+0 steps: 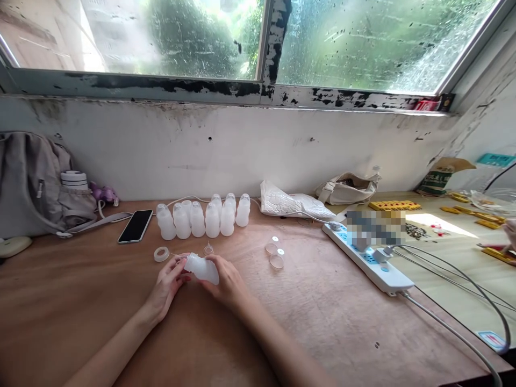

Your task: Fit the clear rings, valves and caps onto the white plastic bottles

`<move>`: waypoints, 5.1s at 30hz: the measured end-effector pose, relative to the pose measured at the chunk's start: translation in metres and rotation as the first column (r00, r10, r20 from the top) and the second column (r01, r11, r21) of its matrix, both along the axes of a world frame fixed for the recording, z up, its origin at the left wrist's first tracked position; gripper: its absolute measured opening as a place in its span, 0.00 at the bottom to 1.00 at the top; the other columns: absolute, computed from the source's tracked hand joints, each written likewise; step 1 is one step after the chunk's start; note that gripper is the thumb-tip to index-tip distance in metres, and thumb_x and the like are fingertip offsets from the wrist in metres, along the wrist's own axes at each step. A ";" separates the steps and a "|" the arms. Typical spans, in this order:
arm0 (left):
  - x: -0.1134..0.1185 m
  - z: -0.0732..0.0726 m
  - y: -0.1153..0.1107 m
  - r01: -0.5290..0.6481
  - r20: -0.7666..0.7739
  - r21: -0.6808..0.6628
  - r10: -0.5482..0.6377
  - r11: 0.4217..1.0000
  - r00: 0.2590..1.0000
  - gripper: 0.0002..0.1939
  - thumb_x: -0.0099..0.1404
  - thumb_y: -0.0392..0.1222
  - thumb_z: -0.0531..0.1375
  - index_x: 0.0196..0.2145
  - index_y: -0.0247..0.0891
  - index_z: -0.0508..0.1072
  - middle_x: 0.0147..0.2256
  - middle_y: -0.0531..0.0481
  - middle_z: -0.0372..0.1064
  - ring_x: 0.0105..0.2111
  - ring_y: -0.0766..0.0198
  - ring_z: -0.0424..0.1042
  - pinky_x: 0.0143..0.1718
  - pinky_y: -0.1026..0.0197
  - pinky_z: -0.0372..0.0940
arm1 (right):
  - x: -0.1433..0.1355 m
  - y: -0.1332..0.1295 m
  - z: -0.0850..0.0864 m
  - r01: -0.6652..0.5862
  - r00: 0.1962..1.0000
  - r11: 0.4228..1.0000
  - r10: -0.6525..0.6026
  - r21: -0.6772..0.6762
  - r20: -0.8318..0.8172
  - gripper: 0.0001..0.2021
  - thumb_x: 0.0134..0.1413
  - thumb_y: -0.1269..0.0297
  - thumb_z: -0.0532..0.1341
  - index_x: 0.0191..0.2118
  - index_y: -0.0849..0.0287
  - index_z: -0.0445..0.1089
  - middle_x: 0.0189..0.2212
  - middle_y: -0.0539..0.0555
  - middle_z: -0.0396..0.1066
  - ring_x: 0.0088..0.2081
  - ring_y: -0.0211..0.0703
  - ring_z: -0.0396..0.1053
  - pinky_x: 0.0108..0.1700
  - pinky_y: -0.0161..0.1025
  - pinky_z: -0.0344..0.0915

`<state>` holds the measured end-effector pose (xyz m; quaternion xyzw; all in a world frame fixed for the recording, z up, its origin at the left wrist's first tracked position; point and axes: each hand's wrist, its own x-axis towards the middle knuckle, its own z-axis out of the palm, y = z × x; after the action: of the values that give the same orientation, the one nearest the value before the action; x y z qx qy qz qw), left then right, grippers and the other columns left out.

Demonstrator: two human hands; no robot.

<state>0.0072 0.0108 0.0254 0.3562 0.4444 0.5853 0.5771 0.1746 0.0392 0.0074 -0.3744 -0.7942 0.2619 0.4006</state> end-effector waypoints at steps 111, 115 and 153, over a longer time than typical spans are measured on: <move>0.010 0.018 -0.029 0.134 0.199 0.079 -0.147 0.988 0.969 0.04 0.42 0.35 0.58 0.21 0.37 0.67 0.25 0.50 0.63 0.44 0.54 0.62 0.39 0.59 0.59 | -0.030 -0.039 0.019 -0.629 0.777 0.239 0.213 -0.740 -0.592 0.08 0.35 0.68 0.61 0.26 0.66 0.66 0.19 0.49 0.67 0.17 0.34 0.64 0.18 0.29 0.60; 0.009 0.019 -0.028 0.162 0.213 0.073 -0.174 0.984 0.961 0.04 0.43 0.35 0.58 0.22 0.37 0.67 0.26 0.51 0.64 0.43 0.55 0.63 0.40 0.59 0.59 | -0.031 -0.037 0.019 -0.661 0.749 0.213 0.241 -0.719 -0.617 0.07 0.35 0.67 0.60 0.24 0.66 0.66 0.19 0.50 0.67 0.16 0.33 0.62 0.14 0.27 0.56; -0.002 0.002 -0.002 -0.001 -0.068 -0.016 0.000 1.000 0.998 0.26 0.46 0.51 0.63 0.42 0.37 0.67 0.39 0.45 0.67 0.33 0.64 0.66 0.27 0.67 0.56 | 0.145 0.036 0.033 0.467 0.858 0.871 -0.406 -0.151 0.313 0.11 0.43 0.64 0.59 0.36 0.60 0.68 0.33 0.55 0.69 0.27 0.39 0.65 0.29 0.36 0.62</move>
<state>0.0048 0.0085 0.0276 0.3711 0.4688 0.5693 0.5643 0.3199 0.0747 0.0403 -0.6201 -0.7009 0.1967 0.2926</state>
